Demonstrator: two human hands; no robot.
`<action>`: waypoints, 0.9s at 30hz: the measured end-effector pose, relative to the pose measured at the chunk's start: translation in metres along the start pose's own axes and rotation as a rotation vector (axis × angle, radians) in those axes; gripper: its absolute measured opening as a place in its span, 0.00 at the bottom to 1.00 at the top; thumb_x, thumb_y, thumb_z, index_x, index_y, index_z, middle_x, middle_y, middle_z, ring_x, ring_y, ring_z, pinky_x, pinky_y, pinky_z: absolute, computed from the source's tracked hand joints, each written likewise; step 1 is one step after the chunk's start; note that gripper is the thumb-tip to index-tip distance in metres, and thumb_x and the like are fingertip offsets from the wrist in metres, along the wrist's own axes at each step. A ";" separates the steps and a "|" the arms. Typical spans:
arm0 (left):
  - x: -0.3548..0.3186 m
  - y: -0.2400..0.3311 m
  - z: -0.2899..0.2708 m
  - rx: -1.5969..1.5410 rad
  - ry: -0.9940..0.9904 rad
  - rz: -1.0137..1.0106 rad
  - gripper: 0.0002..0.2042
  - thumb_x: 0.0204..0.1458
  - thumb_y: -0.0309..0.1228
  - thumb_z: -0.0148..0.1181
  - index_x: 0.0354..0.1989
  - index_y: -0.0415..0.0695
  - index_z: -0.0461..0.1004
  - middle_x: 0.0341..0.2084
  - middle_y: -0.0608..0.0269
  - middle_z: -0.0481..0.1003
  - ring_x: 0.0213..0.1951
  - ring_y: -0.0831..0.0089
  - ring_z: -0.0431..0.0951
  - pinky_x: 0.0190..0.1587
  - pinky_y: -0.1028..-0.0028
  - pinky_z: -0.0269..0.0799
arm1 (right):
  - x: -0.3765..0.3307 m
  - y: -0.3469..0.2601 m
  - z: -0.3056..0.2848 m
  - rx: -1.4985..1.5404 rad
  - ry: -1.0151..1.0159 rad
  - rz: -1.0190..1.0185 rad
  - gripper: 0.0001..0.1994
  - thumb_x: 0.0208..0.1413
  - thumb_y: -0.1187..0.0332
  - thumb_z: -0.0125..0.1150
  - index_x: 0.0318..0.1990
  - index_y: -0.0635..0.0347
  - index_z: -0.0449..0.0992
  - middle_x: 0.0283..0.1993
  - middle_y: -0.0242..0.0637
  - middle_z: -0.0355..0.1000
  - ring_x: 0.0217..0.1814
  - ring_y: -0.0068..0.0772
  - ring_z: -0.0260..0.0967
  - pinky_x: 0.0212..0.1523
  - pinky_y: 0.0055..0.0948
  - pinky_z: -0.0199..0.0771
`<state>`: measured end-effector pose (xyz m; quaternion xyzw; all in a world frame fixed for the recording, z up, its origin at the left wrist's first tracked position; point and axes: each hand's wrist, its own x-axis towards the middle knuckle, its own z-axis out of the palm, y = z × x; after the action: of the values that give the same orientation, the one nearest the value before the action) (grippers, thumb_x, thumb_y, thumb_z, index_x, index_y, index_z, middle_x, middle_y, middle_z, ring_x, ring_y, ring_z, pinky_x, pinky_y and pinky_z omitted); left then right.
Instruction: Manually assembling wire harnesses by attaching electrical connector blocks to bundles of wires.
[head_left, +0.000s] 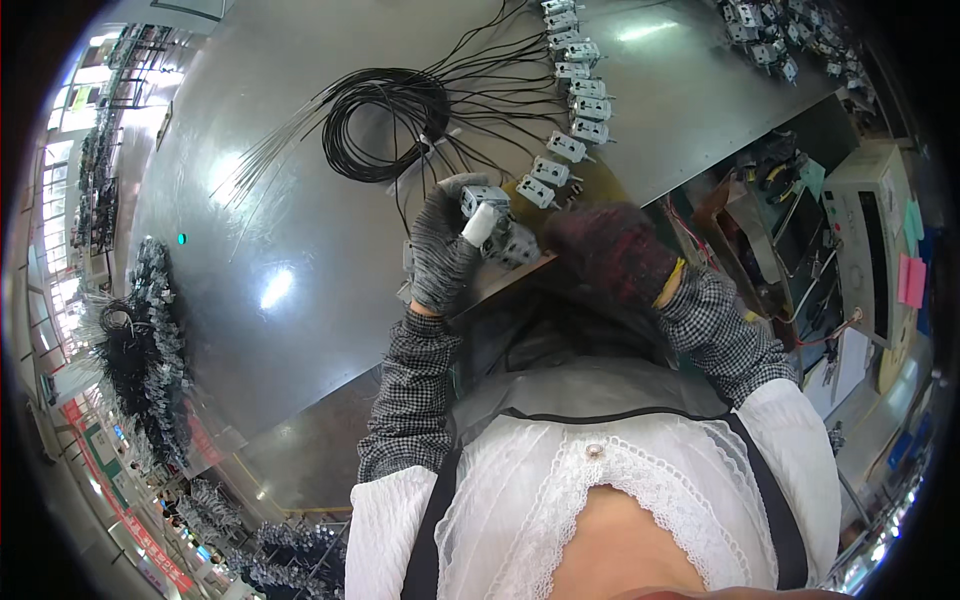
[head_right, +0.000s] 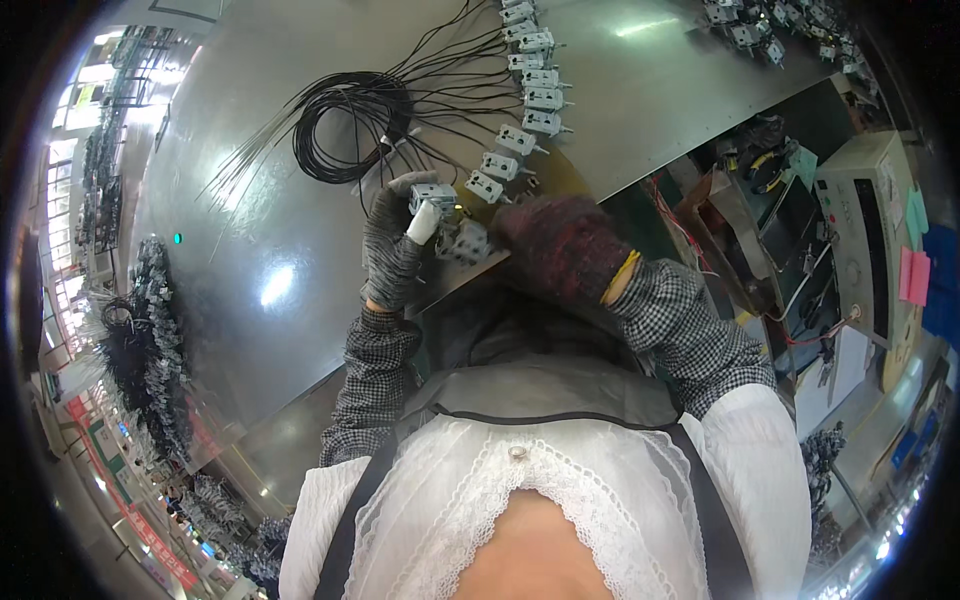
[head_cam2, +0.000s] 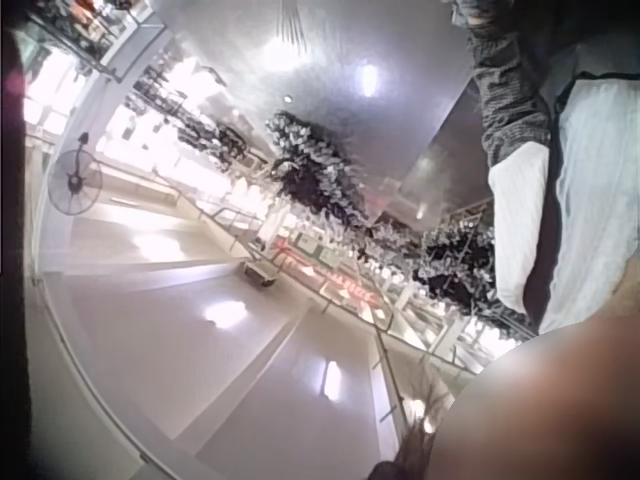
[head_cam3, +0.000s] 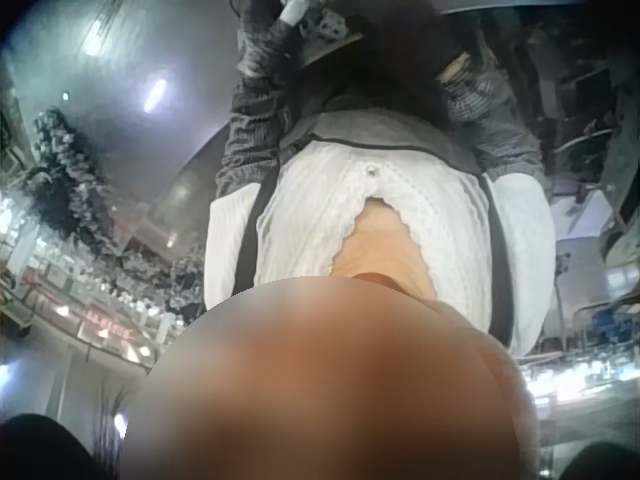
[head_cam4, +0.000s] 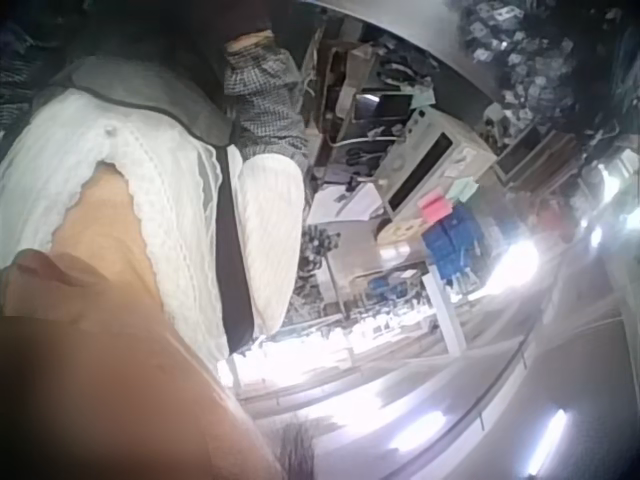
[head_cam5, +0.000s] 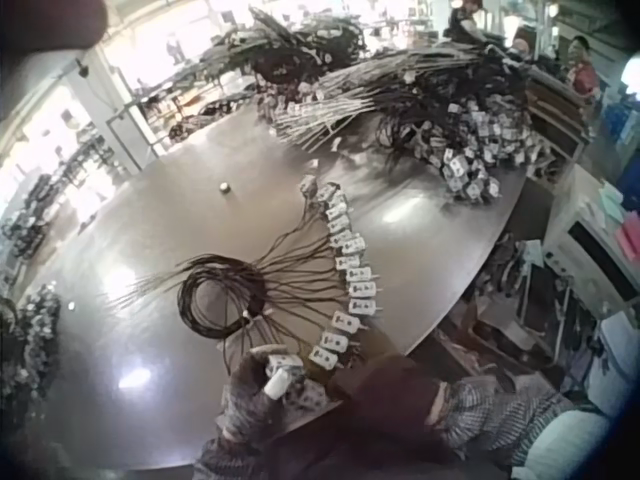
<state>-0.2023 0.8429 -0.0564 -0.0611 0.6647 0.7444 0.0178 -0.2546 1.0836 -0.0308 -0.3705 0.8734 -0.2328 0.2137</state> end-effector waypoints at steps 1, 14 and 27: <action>0.001 -0.002 0.002 -0.001 0.000 -0.001 0.19 0.64 0.27 0.66 0.61 0.38 0.71 0.51 0.58 0.79 0.55 0.71 0.79 0.61 0.68 0.75 | -0.003 -0.006 0.005 0.037 0.034 -0.037 0.12 0.62 0.64 0.62 0.51 0.53 0.82 0.41 0.46 0.82 0.47 0.52 0.83 0.47 0.50 0.82; -0.003 0.000 -0.005 0.145 -0.115 -0.126 0.22 0.60 0.28 0.70 0.62 0.40 0.72 0.48 0.62 0.80 0.50 0.74 0.81 0.55 0.72 0.79 | 0.001 0.018 -0.004 0.083 0.315 -0.038 0.11 0.67 0.65 0.64 0.54 0.53 0.82 0.46 0.47 0.83 0.48 0.55 0.83 0.49 0.46 0.85; 0.005 0.048 0.033 1.003 -0.190 -0.136 0.22 0.51 0.36 0.78 0.53 0.42 0.79 0.38 0.57 0.84 0.42 0.66 0.86 0.48 0.68 0.81 | 0.001 0.018 -0.003 0.203 0.308 -0.037 0.11 0.67 0.66 0.65 0.54 0.54 0.82 0.49 0.46 0.83 0.49 0.51 0.83 0.50 0.44 0.85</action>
<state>-0.2146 0.8695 -0.0064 -0.0200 0.9300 0.3333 0.1536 -0.2668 1.0945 -0.0387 -0.3229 0.8610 -0.3775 0.1092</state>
